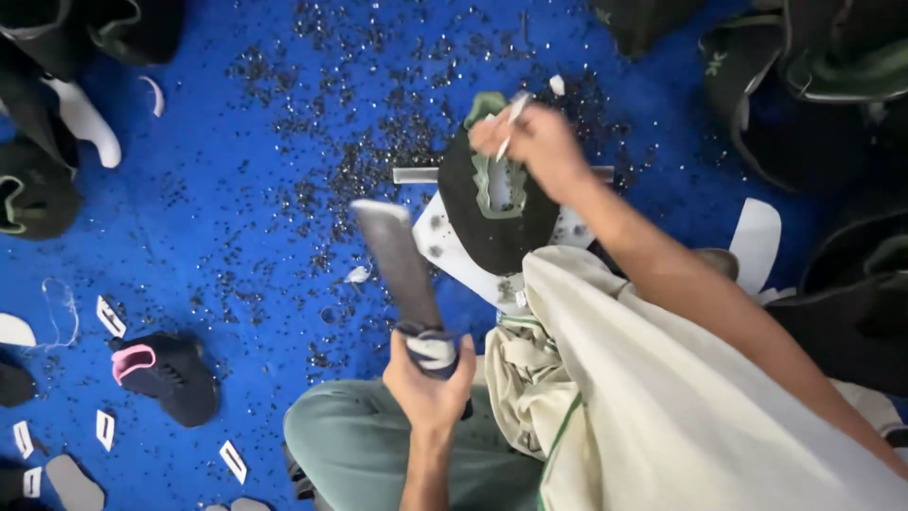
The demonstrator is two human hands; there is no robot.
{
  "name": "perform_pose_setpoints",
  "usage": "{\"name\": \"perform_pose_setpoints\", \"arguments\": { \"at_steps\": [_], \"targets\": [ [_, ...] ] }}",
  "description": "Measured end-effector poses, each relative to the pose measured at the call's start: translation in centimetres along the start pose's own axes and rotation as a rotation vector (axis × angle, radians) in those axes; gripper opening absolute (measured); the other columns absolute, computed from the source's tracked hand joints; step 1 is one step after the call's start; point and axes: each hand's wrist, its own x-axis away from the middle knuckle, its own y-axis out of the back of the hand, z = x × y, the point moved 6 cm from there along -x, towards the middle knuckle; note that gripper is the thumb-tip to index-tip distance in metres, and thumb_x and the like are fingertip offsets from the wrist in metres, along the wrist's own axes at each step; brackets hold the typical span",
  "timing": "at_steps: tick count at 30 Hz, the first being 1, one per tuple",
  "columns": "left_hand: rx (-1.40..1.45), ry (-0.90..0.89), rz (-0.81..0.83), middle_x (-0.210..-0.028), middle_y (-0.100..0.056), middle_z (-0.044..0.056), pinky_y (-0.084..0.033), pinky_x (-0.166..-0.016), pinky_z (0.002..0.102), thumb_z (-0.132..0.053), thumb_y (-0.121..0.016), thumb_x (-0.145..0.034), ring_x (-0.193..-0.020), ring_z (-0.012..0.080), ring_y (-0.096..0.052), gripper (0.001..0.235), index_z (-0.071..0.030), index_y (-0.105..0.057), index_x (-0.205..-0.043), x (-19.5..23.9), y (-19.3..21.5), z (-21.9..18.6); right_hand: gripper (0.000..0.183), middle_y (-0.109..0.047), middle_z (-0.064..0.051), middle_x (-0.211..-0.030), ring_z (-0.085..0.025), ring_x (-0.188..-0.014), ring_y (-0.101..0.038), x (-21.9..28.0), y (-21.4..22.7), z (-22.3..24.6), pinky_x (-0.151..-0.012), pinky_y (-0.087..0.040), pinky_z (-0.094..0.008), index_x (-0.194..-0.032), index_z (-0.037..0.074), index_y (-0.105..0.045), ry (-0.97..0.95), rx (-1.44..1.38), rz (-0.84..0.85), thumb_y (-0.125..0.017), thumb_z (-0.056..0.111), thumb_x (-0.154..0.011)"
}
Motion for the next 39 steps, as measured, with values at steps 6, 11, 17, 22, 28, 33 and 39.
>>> {"name": "perform_pose_setpoints", "arguments": {
  "at_steps": [6, 11, 17, 22, 28, 33, 39],
  "targets": [
    [0.165, -0.4, -0.005, -0.073, -0.06, 0.001, -0.044, -0.067, 0.033, -0.023, -0.078, -0.064, -0.066, 0.016, -0.058, 0.031, -0.013, -0.056, -0.083, 3.5, 6.4, -7.0, 0.013, -0.076, -0.016, -0.112, -0.019, -0.102, -0.077, 0.5, -3.5, -6.1, -0.086, -0.062, -0.03, -0.106, -0.007, -0.066, 0.015, 0.169, 0.256, -0.058, 0.0, -0.1],
    [0.689, -0.606, 0.111, -0.078, -0.071, 0.015, -0.062, -0.061, 0.043, -0.022, -0.068, -0.082, -0.064, 0.0287, -0.073, 0.021, -0.007, -0.055, -0.089, 2.0, 6.6, -3.7, 0.015, -0.078, -0.014, -0.111, -0.018, -0.099, -0.077, 2.5, -4.3, -4.0, -0.087, -0.061, -0.03, -0.111, -0.005, -0.068, 0.269, 0.435, 0.235, -0.061, -0.003, -0.098],
    [-0.106, -0.115, 0.115, -0.082, -0.07, 0.011, -0.056, -0.067, 0.037, -0.022, -0.086, -0.068, -0.074, 0.0285, -0.07, 0.041, -0.005, -0.064, -0.097, -0.9, -3.6, 2.7, 0.026, -0.075, -0.018, -0.11, -0.023, -0.099, -0.075, 3.7, -4.8, -3.5, -0.083, -0.059, -0.033, -0.12, -0.003, -0.068, 0.404, 0.633, 0.279, -0.068, 0.0, -0.094],
    [0.014, 0.068, 0.078, -0.076, -0.074, 0.004, -0.06, -0.066, 0.034, -0.025, -0.088, -0.071, -0.064, 0.0244, -0.071, 0.039, -0.004, -0.064, -0.093, 0.0, 0.0, -2.3, 0.017, -0.077, -0.02, -0.109, -0.025, -0.092, -0.076, -0.5, -2.1, -8.3, -0.083, -0.063, -0.035, -0.103, -0.008, -0.061, -0.053, -0.153, 0.114, -0.056, 0.006, -0.109],
    [0.342, -0.61, -0.047, -0.078, -0.059, 0.002, -0.045, -0.066, 0.033, -0.017, -0.08, -0.068, -0.066, 0.0198, -0.059, 0.038, -0.012, -0.052, -0.094, -0.9, 2.3, -7.2, 0.008, -0.076, -0.018, -0.106, -0.023, -0.097, -0.077, 1.0, -3.7, -4.8, -0.083, -0.063, -0.031, -0.1, -0.007, -0.061, 0.107, 0.149, 0.107, -0.055, -0.002, -0.101],
    [-0.227, -0.119, 0.103, -0.079, -0.068, 0.01, -0.053, -0.063, 0.035, -0.016, -0.092, -0.065, -0.068, 0.0312, -0.073, 0.049, -0.003, -0.063, -0.103, -2.6, -5.5, 4.7, 0.036, -0.075, -0.025, -0.101, -0.033, -0.093, -0.074, 3.9, -4.6, -3.3, -0.076, -0.059, -0.037, -0.117, -0.008, -0.072, 0.481, 0.788, 0.171, -0.058, -0.008, -0.083],
    [0.088, -0.194, -0.108, -0.077, -0.066, 0.003, -0.053, -0.063, 0.031, -0.021, -0.087, -0.068, -0.062, 0.0191, -0.061, 0.042, -0.006, -0.061, -0.097, -0.3, 2.2, -4.6, 0.013, -0.075, -0.017, -0.106, -0.023, -0.094, -0.077, -1.3, -2.5, -3.3, -0.085, -0.064, -0.034, -0.102, 0.0, -0.062, -0.063, -0.155, 0.008, -0.05, 0.004, -0.106]
  ]
}}
